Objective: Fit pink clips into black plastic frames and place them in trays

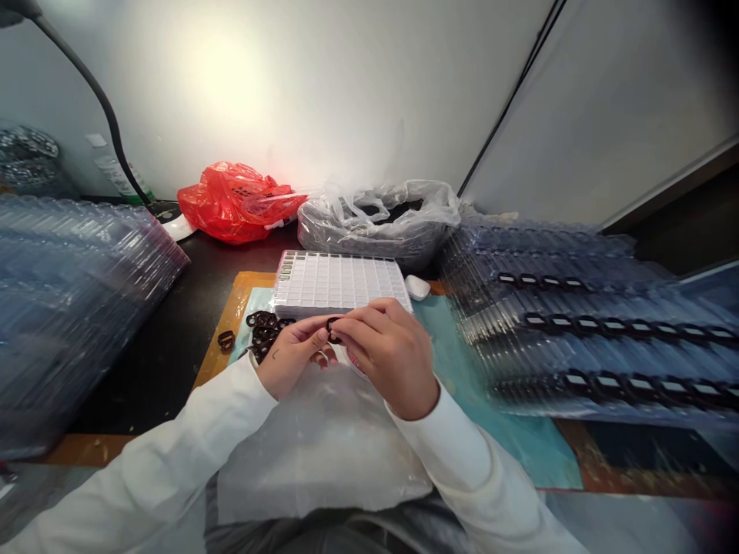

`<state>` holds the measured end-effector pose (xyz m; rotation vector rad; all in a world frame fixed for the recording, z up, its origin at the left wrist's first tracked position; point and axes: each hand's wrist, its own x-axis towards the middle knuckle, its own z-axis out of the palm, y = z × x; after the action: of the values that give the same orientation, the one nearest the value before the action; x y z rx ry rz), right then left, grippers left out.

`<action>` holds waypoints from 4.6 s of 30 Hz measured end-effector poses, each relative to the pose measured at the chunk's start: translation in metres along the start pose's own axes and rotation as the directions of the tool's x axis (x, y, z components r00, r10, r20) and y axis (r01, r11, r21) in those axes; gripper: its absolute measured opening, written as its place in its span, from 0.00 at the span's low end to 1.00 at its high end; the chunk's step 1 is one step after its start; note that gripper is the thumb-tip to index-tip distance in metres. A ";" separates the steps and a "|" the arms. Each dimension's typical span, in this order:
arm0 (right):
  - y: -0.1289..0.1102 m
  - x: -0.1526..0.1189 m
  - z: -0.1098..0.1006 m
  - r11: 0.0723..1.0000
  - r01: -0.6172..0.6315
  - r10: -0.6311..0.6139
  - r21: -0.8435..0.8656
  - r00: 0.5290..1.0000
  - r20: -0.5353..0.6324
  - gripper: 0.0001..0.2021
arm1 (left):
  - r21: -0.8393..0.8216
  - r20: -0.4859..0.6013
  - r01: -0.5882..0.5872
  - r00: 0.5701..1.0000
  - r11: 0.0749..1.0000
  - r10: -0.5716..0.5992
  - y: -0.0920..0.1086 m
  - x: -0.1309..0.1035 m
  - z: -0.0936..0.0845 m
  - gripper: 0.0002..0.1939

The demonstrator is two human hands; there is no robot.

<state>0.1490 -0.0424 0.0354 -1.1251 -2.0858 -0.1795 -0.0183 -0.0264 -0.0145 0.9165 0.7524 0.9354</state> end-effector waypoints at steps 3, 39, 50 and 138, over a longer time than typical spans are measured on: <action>0.004 0.001 -0.004 0.998 -0.052 0.053 0.048 0.998 -0.034 0.07 | -0.040 0.008 0.019 1.000 0.999 -0.019 0.001 0.000 -0.001 0.23; -0.010 0.000 -0.020 0.965 0.172 -0.161 -0.198 0.984 0.070 0.09 | -0.112 -0.130 0.081 0.987 0.990 -0.095 0.021 -0.012 0.010 0.31; 0.138 -0.034 -0.192 0.738 -0.271 0.254 -0.618 0.960 -0.118 0.06 | -0.186 -0.213 0.049 0.973 0.981 -0.089 0.037 -0.010 0.006 0.07; -0.012 0.087 0.053 0.687 -0.602 0.275 0.406 0.733 0.622 0.19 | -0.018 -0.377 -0.566 0.767 0.824 0.519 0.042 0.014 -0.045 0.21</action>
<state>0.0820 0.0314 0.0580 -1.3343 -1.9662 1.0772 -0.0651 0.0124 0.0023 0.8714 0.7269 1.6895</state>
